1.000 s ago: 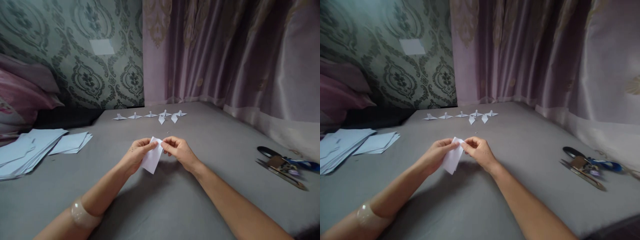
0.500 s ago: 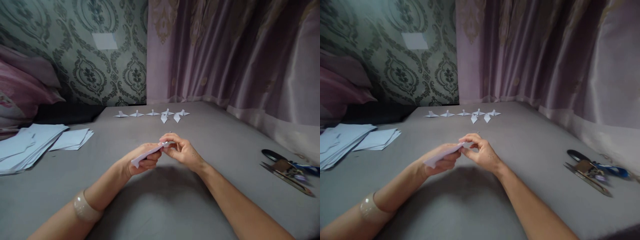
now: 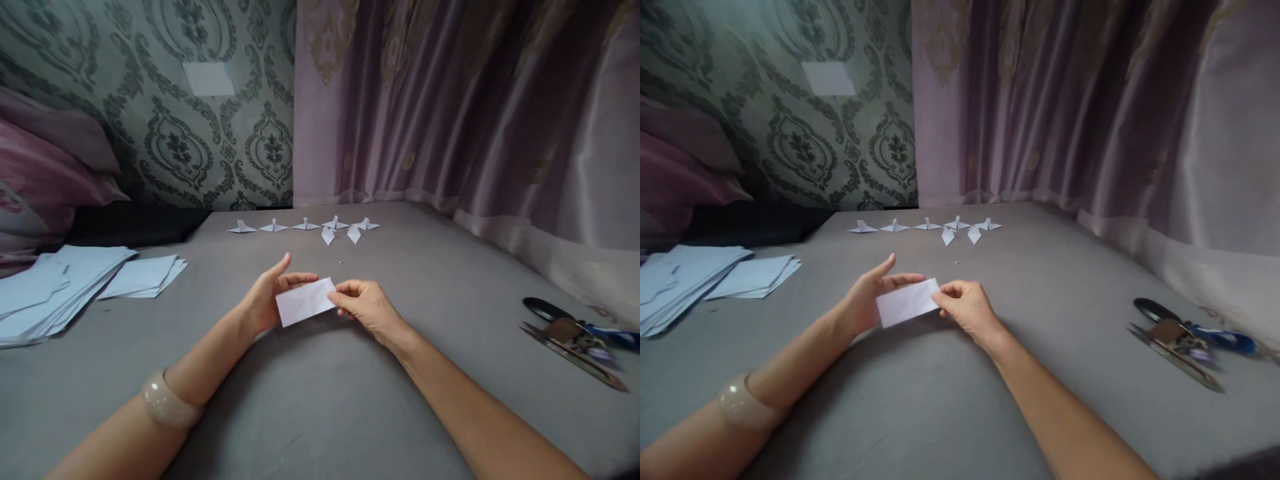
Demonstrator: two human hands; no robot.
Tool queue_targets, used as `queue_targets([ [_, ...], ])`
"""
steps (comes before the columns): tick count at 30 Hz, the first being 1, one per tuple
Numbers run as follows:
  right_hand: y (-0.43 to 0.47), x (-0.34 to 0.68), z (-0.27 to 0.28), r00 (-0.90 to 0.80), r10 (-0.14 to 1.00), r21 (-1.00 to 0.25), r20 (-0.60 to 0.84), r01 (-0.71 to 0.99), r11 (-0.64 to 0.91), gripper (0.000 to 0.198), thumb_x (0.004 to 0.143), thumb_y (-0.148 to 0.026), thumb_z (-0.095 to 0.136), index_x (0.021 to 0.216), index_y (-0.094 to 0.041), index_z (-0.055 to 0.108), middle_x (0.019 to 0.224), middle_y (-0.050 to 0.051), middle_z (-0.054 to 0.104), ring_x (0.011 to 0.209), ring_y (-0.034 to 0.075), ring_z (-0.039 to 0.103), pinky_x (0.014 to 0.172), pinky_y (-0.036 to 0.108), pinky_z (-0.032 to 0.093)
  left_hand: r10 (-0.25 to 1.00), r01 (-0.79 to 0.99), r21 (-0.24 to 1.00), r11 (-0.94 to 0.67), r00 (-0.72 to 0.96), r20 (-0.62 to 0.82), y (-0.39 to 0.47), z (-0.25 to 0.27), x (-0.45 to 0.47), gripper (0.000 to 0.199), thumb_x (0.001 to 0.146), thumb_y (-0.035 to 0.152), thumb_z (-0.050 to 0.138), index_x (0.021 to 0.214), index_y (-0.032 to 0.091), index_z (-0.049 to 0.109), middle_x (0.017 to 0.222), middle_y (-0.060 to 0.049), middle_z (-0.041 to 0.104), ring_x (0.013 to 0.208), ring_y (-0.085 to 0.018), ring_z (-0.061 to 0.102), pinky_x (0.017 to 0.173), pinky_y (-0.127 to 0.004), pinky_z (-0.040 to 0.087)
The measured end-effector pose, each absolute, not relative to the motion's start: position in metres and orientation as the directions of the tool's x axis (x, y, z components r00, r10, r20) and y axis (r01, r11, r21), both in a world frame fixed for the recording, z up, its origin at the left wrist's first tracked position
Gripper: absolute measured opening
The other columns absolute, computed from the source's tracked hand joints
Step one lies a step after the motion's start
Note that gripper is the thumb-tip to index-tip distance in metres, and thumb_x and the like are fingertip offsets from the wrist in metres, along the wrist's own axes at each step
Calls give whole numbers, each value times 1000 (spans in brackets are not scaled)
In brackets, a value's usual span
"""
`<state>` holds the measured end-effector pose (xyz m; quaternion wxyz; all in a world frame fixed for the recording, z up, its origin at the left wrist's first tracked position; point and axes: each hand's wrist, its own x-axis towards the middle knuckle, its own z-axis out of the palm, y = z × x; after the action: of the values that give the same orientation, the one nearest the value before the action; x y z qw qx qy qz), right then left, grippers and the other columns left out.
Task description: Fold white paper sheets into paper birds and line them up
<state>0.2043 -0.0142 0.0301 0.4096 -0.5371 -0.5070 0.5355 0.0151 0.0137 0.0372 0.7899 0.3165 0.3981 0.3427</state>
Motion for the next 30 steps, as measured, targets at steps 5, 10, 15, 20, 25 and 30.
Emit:
queue_targets([
  [5, -20, 202, 30, -206, 942, -943, -265, 259, -209, 17, 73, -30, 66, 76, -13, 69, 56, -1, 57, 49, 6, 48, 46, 18, 32, 821, 182, 932, 314, 442, -362, 15, 32, 5, 36, 67, 38, 75, 94, 14, 69, 76, -5, 69, 60, -13, 58, 51, -21, 39],
  [10, -24, 200, 31, -249, 924, -923, -291, 328, -203, 15, 75, -26, 62, 73, -14, 70, 52, 0, 57, 48, 6, 47, 46, 17, 33, 781, 415, 899, 140, 511, -358, 13, 44, 2, 28, 72, 38, 67, 88, 15, 70, 69, -2, 65, 57, -11, 53, 52, -21, 37],
  [15, -24, 197, 30, -251, 918, -915, -308, 342, -213, 15, 75, -25, 62, 78, -13, 70, 52, 0, 57, 49, 7, 49, 46, 17, 34, 810, 458, 880, 125, 465, -357, 9, 50, 8, 30, 73, 40, 63, 88, 15, 68, 70, -1, 63, 57, -11, 51, 50, -20, 35],
  [20, -24, 195, 28, -273, 915, -921, -297, 337, -198, 15, 75, -26, 63, 78, -13, 69, 56, 0, 59, 52, 7, 52, 48, 17, 35, 800, 481, 858, 178, 438, -411, 7, 49, 10, 33, 70, 44, 63, 87, 15, 67, 67, 0, 61, 54, -11, 49, 48, -21, 33],
  [25, -25, 195, 28, -304, 906, -920, -295, 346, -184, 13, 74, -24, 64, 77, -13, 69, 57, 0, 59, 53, 8, 52, 48, 18, 34, 787, 527, 845, 97, 479, -389, 6, 55, 9, 29, 69, 40, 62, 82, 15, 68, 64, 0, 59, 54, -10, 46, 48, -21, 32],
  [30, -22, 197, 31, -291, 901, -918, -323, 326, -224, 14, 74, -23, 59, 79, -14, 68, 71, 4, 66, 55, 8, 54, 47, 18, 35, 751, 562, 818, 126, 485, -449, 5, 58, 8, 28, 70, 36, 58, 85, 15, 68, 67, -1, 60, 54, -11, 49, 48, -21, 34],
])
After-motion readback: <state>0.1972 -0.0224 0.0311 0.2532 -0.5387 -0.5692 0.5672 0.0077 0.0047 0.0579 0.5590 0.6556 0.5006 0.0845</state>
